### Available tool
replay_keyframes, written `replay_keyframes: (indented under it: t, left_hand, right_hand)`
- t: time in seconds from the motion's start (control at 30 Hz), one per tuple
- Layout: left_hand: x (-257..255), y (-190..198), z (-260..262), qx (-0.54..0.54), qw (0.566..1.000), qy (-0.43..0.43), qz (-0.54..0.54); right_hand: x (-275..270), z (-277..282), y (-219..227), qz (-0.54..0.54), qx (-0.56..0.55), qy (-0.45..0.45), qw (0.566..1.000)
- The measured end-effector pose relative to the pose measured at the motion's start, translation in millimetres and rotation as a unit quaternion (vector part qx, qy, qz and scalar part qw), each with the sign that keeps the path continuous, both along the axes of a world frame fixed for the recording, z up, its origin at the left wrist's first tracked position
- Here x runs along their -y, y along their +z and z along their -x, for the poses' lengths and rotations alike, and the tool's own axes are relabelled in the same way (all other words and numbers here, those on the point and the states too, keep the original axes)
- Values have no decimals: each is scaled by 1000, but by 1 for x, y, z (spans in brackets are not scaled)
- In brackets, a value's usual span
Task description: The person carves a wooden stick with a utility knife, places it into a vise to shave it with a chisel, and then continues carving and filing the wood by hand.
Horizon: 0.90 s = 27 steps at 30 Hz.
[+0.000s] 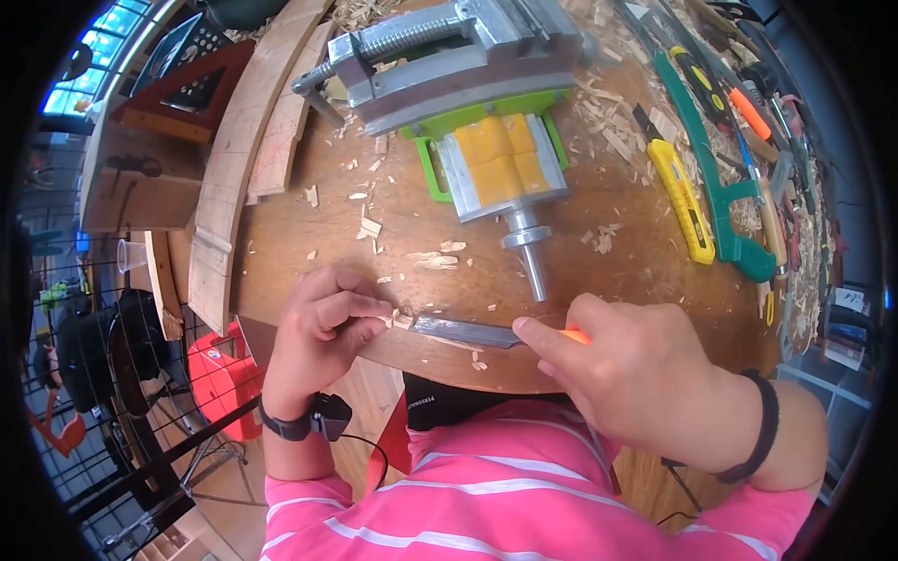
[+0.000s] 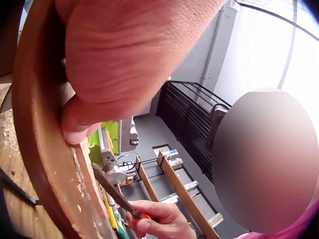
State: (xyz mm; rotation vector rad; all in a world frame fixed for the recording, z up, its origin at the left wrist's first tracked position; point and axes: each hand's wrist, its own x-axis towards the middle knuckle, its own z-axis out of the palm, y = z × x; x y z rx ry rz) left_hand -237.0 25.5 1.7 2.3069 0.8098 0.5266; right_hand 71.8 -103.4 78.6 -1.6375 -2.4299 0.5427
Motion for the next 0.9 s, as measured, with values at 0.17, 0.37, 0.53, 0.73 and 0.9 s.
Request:
replay_keyframes:
  t: [0.17,0.37,0.53,0.73,0.9]
  left_hand:
    - [3,-5,-3,18,1000,14,-16]
    - [6,-9,-6,33,998,26,-43]
    - [6,-10,-6,30,997,26,-61]
    - [5,-12,-6,36,997,24,-63]
    - [5,-15,-7,57,996,29,-66]
  right_hand:
    - [-3,3,4,2,16,18,1000]
    - [-14,3,9,14,55,61,997]
    - [-17,8,15,20,81,77,994]
    - [-23,20,37,68,111,82,988]
    - [-40,35,59,140,131,71,979]
